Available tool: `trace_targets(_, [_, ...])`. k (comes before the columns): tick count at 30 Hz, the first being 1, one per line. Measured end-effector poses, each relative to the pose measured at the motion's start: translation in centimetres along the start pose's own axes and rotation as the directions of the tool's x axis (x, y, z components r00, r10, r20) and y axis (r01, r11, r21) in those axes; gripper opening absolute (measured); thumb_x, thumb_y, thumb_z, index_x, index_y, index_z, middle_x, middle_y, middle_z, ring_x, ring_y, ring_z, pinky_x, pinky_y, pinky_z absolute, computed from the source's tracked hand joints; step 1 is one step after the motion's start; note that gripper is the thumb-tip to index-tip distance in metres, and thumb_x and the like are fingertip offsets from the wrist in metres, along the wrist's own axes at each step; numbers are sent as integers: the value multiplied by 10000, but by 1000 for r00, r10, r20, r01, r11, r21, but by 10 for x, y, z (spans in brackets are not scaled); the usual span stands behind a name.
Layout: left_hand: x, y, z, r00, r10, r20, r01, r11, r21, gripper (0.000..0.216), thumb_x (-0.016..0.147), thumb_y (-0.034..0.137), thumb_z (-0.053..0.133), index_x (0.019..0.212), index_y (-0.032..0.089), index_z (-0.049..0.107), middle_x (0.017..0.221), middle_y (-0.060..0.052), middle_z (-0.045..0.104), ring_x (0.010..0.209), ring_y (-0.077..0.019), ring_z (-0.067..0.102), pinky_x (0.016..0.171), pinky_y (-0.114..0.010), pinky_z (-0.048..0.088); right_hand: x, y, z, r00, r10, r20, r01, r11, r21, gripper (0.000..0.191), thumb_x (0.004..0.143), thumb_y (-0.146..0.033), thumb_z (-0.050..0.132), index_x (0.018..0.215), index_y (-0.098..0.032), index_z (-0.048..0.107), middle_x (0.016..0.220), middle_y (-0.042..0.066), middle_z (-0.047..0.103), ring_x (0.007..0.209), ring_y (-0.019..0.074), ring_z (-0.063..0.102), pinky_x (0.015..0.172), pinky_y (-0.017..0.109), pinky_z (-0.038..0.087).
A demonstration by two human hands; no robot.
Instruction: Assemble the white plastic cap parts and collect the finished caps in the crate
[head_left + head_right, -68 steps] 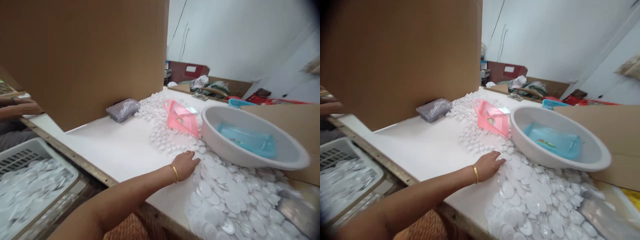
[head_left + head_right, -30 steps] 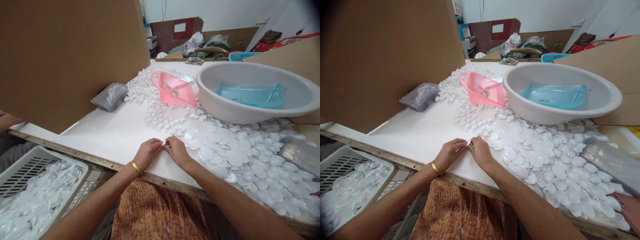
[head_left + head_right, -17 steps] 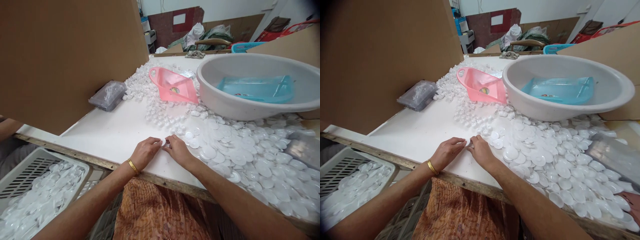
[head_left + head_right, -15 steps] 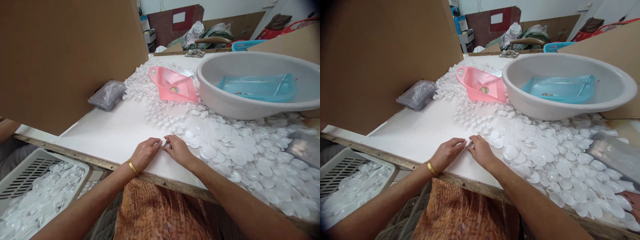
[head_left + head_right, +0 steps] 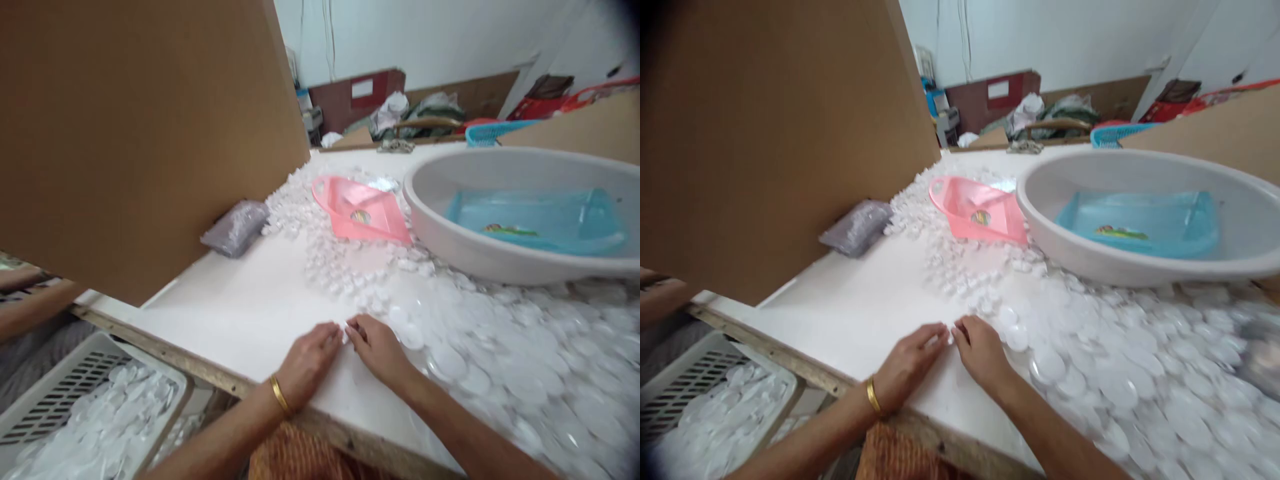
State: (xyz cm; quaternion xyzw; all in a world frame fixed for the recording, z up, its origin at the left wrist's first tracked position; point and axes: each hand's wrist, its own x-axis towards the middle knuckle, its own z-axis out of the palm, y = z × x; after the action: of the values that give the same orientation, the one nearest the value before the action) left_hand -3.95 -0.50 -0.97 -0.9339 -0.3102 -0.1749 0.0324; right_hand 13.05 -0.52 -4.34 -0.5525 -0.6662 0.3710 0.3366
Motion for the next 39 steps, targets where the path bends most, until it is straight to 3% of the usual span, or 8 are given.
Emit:
trace_targets(8, [2,-3,6,996,78,-51,-78,997,15,228,872,183,388,1058,107,495,893,-97,599,858,-148,571,700,-240,540,8,13,13,978,169,123,-199,936,291,194,765,-433,491,665,-270,525,637,60,578,616,222,572,594,350,461])
trace_targets(12, [5,7,8,998,63,-5,-63,995,-82,285,889,176,344,1138,110,467,1047,-116,570,1029,-146,527,835,-231,508,7,10,8,995,94,14,-95,980,177,218,775,-387,453,655,-243,564,698,70,589,676,229,558,626,365,439])
trace_targets(20, [7,9,9,979,-203,15,199,940,-276,184,844,195,467,971,179,599,1069,-67,550,974,-135,536,820,-269,489,8,11,-3,989,137,47,-144,966,215,170,765,-280,510,771,-159,629,748,27,611,703,150,560,656,267,433])
trace_targets(23, [9,6,4,884,-463,68,453,809,-375,192,816,251,509,972,194,605,993,-60,563,880,-132,554,761,-268,481,8,8,-5,968,235,90,-251,911,327,155,763,-268,520,741,-137,600,695,27,588,655,141,561,583,242,456])
trace_targets(25, [14,6,-1,739,-647,188,658,630,-413,223,803,325,515,942,170,596,863,-44,584,742,-120,553,671,-253,473,8,3,-8,951,289,108,-307,856,416,150,767,-267,521,744,-130,578,699,27,577,659,138,566,569,236,473])
trace_targets(28, [24,10,-6,555,-710,434,803,320,-503,291,788,422,495,837,148,579,706,-18,572,612,-107,526,547,-222,445,9,-6,-14,938,332,98,-335,796,504,151,779,-267,526,771,-123,572,686,19,573,627,115,561,563,215,470])
trace_targets(34, [35,10,-3,446,-652,613,761,-84,-643,251,690,321,601,657,107,473,525,6,476,449,-70,433,415,-189,372,10,-14,-14,952,297,73,-284,770,571,137,787,-238,546,827,-111,579,696,18,581,588,94,568,581,215,498])
trace_targets(39, [30,5,2,385,-676,628,748,-170,-641,300,637,274,638,836,137,460,513,34,478,437,-97,452,369,-201,379,10,-8,-7,925,348,154,-376,777,504,70,780,-166,546,811,-105,559,665,31,588,584,118,592,560,230,519])
